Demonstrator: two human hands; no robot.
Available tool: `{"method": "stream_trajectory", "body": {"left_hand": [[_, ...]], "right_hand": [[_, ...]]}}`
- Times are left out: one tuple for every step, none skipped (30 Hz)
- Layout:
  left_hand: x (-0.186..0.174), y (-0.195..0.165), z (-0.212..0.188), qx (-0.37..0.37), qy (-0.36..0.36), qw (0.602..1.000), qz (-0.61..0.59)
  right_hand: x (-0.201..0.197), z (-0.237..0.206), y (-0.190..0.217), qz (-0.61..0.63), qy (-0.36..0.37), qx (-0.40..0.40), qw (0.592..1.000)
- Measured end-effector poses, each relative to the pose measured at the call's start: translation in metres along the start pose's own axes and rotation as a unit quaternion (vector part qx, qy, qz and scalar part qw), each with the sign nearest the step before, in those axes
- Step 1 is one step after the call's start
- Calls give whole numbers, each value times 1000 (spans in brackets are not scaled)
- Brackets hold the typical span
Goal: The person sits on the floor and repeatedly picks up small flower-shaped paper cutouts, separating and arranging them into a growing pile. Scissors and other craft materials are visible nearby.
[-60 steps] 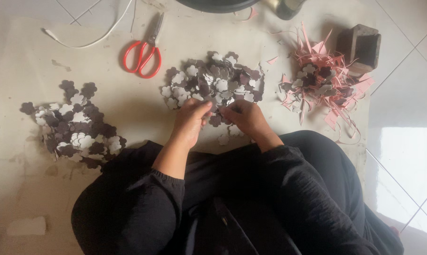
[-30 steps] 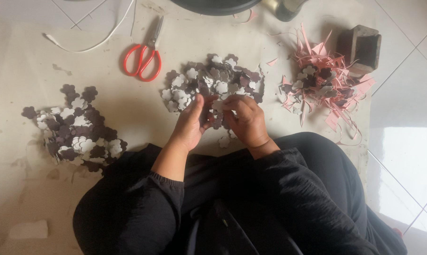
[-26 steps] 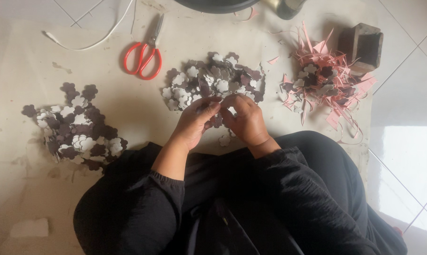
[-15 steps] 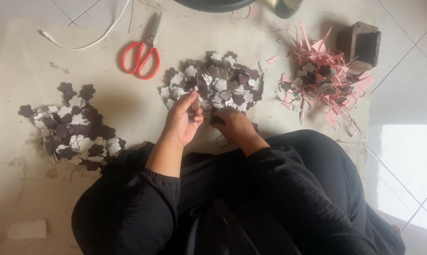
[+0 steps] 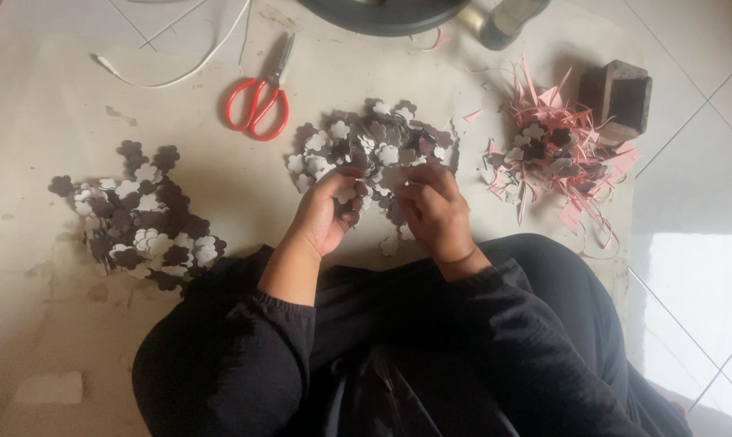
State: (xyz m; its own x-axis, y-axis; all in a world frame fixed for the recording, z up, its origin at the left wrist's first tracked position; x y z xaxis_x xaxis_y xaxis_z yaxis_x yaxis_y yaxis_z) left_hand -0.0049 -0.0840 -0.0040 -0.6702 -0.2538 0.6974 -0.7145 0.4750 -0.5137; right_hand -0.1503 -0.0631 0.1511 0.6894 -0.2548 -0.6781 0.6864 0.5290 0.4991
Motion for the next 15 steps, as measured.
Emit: {"method": "stream_trajectory", "body": {"left_hand": [[3, 0, 0, 4, 13, 999, 29], [7, 1, -2, 6, 27, 998, 59], [10, 1, -4, 8, 39, 995, 88], [16, 1, -7, 16, 68, 995, 74], [24, 1, -10, 22, 96, 993, 61], [31, 0, -14, 28, 124, 991, 48], [32, -3, -16, 47, 123, 988, 81], [33, -7, -19, 67, 121, 984, 114], [35, -10, -21, 86, 120, 978, 146], [37, -15, -23, 105, 113, 973, 173], [38, -19, -24, 123, 106, 966, 200], [39, -22, -26, 142, 99, 959, 226], [38, -24, -26, 145, 82, 960, 224], [36, -26, -25, 149, 66, 961, 222], [34, -27, -25, 153, 51, 962, 220]], "right_hand": [[-10, 0, 9, 6, -13, -17, 1000], [-18, -2, 17, 11, -26, -34, 999], [-24, -3, 23, 17, -39, -49, 998], [-26, -3, 27, 21, -40, -57, 997], [-28, -4, 29, 25, -41, -64, 997], [-29, -4, 30, 28, -43, -71, 996], [-30, -4, 30, 23, -48, -72, 996], [-29, -4, 30, 18, -53, -73, 996], [-29, -3, 30, 13, -58, -74, 996], [-30, -2, 32, 9, -63, -78, 995], [-30, -1, 33, 6, -67, -83, 994], [-30, 1, 36, 2, -72, -87, 994], [-30, 4, 33, -15, -79, -64, 995], [-31, 7, 30, -33, -87, -42, 995], [-33, 9, 26, -51, -95, -19, 994]]}}
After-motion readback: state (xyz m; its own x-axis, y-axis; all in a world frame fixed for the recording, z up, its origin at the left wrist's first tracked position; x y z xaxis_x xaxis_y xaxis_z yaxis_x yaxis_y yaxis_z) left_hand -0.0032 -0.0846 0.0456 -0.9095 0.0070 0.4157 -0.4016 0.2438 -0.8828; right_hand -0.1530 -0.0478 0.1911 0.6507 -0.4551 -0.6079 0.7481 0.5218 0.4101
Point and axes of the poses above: each hand's wrist, its own z-axis towards the middle knuckle, its own x-axis out of the palm, y = z × x, the point moved 10 cm from there along z, towards the middle knuckle, and after that the axes turned 6 degrees about x, right-handed, at the moved point
